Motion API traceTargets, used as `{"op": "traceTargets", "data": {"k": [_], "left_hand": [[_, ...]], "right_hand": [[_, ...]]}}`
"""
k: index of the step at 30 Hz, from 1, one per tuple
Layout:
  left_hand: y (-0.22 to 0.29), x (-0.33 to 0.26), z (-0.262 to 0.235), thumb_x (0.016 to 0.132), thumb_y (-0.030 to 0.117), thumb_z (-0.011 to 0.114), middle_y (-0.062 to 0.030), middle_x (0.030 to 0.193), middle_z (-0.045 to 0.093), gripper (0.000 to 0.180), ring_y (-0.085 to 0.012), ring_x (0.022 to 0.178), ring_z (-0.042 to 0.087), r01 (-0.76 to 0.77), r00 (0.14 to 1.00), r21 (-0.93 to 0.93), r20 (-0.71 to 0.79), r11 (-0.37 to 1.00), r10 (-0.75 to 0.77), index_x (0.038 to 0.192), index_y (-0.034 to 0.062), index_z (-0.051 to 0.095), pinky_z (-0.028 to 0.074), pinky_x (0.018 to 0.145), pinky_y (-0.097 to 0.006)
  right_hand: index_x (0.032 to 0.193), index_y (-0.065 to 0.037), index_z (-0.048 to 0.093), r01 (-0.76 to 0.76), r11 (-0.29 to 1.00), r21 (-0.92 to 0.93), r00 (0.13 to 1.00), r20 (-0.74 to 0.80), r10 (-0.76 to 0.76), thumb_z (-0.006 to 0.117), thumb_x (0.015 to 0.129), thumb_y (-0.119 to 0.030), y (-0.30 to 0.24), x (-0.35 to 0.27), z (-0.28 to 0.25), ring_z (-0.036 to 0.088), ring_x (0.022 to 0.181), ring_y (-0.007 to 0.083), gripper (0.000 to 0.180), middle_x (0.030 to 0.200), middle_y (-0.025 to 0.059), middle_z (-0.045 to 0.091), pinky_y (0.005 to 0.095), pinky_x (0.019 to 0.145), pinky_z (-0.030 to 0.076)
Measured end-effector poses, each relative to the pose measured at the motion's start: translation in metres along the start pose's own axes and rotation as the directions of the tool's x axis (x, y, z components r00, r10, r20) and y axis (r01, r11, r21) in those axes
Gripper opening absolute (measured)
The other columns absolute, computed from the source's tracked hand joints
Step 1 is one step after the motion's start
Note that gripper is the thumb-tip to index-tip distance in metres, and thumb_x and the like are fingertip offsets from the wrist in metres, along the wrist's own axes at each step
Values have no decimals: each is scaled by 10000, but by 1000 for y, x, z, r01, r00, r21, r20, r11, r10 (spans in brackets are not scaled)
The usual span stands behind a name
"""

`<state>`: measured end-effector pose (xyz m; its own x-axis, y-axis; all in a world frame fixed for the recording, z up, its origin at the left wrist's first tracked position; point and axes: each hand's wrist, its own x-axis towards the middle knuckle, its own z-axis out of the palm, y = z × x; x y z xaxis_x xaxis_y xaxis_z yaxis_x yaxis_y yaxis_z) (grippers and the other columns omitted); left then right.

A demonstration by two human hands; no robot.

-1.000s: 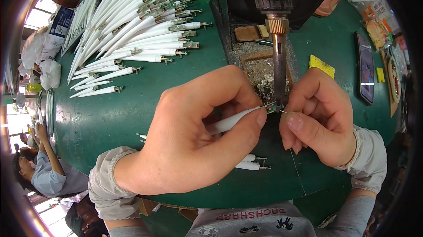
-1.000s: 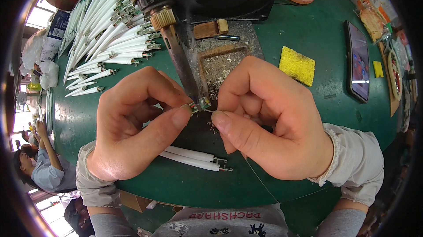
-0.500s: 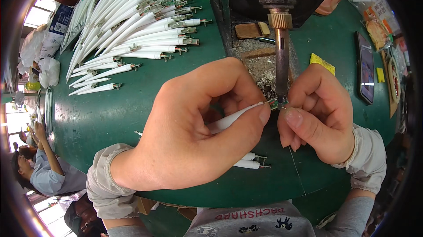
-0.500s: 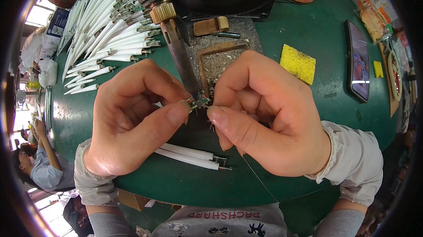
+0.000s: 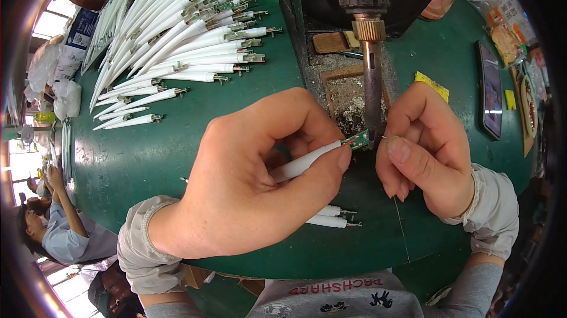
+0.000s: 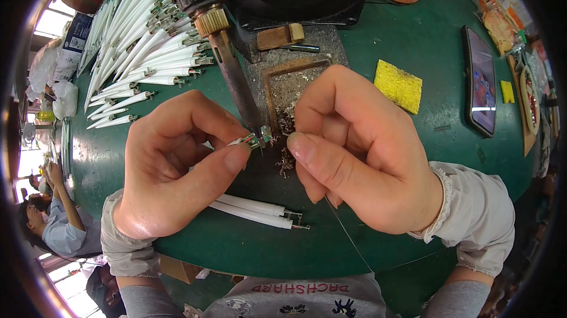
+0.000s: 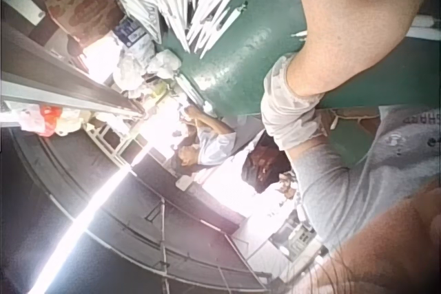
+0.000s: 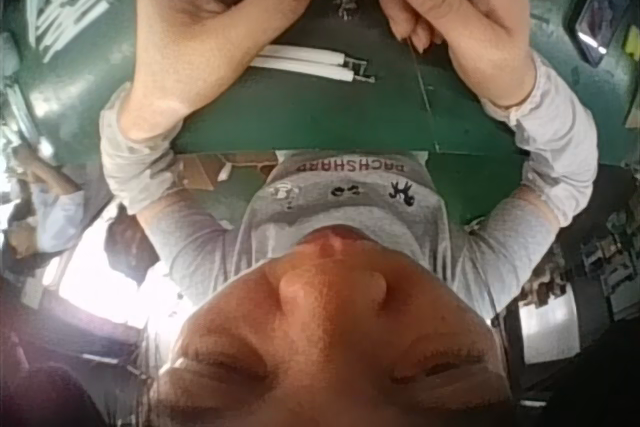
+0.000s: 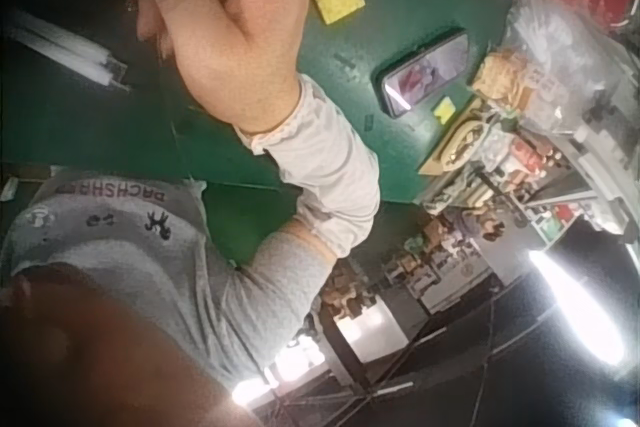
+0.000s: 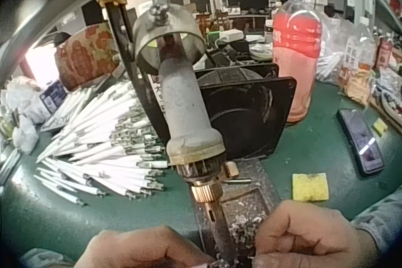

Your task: The person solders small electronic components onto light tubes or wires with a soldering iron and soldering wire.

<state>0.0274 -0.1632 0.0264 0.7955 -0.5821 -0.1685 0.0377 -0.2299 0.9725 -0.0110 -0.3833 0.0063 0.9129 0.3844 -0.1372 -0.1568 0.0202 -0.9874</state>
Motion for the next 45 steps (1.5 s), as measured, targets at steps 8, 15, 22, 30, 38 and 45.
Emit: {"op": "traceTargets", "data": {"k": [8, 15, 22, 30, 38, 45], "left_hand": [[-1, -6, 4, 831, -31, 638, -81, 901, 609, 91, -78, 799, 582, 41, 999, 144, -16, 989, -39, 903, -42, 584, 468, 644, -210], [-27, -3, 13, 706, -11, 705, -73, 769, 601, 164, -211, 673, 596, -514, 838, 583, 188, 629, 512, 832, 21, 605, 485, 582, -306], [-26, 3, 3, 652, 103, 755, -85, 885, 539, 269, -271, 803, 532, -511, 817, 725, 241, 462, 525, 879, 61, 618, 459, 668, -376], [-35, 47, -65, 701, 65, 677, -81, 913, 567, 149, -266, 868, 545, -157, 756, 987, 95, 38, 648, 820, 68, 587, 461, 728, -367], [-19, 24, -39, 651, 52, 651, -88, 836, 581, 209, -267, 791, 591, -575, 677, 803, 358, 159, 643, 845, 21, 581, 479, 676, -358], [-2, -7, 2, 661, 36, 687, -83, 824, 560, 202, -205, 669, 591, -562, 788, 688, 276, 460, 550, 839, 36, 592, 479, 532, -301]], "right_hand": [[953, -52, 364, 41, 999, -10, 999, -3, -41, 496, 973, -207, 6, -1, -3, 438, 459, 64, 205, 621, 72, 553, 189, 445, 344], [937, -37, 407, 61, 997, 38, 998, -8, -60, 508, 960, -118, 10, -3, 0, 457, 505, 40, 131, 650, 27, 532, 178, 458, 322], [937, -36, 428, 74, 995, 64, 997, -10, -74, 501, 956, -65, 10, -6, 1, 480, 540, 36, 81, 664, 6, 520, 183, 477, 332], [930, -36, 441, 42, 998, 44, 999, 9, -43, 518, 947, -61, 10, -6, 1, 479, 540, 34, 83, 631, -4, 513, 193, 487, 341], [902, -36, 481, -2, 996, -88, 1000, 15, 4, 625, 862, -52, 5, -9, 1, 494, 557, 27, 151, 690, -14, 542, 189, 490, 354], [974, 8, 516, -29, 990, -139, 993, 113, 45, 620, 860, -19, 3, -10, -2, 574, 611, 58, 157, 748, 29, 594, 186, 517, 411]]}}
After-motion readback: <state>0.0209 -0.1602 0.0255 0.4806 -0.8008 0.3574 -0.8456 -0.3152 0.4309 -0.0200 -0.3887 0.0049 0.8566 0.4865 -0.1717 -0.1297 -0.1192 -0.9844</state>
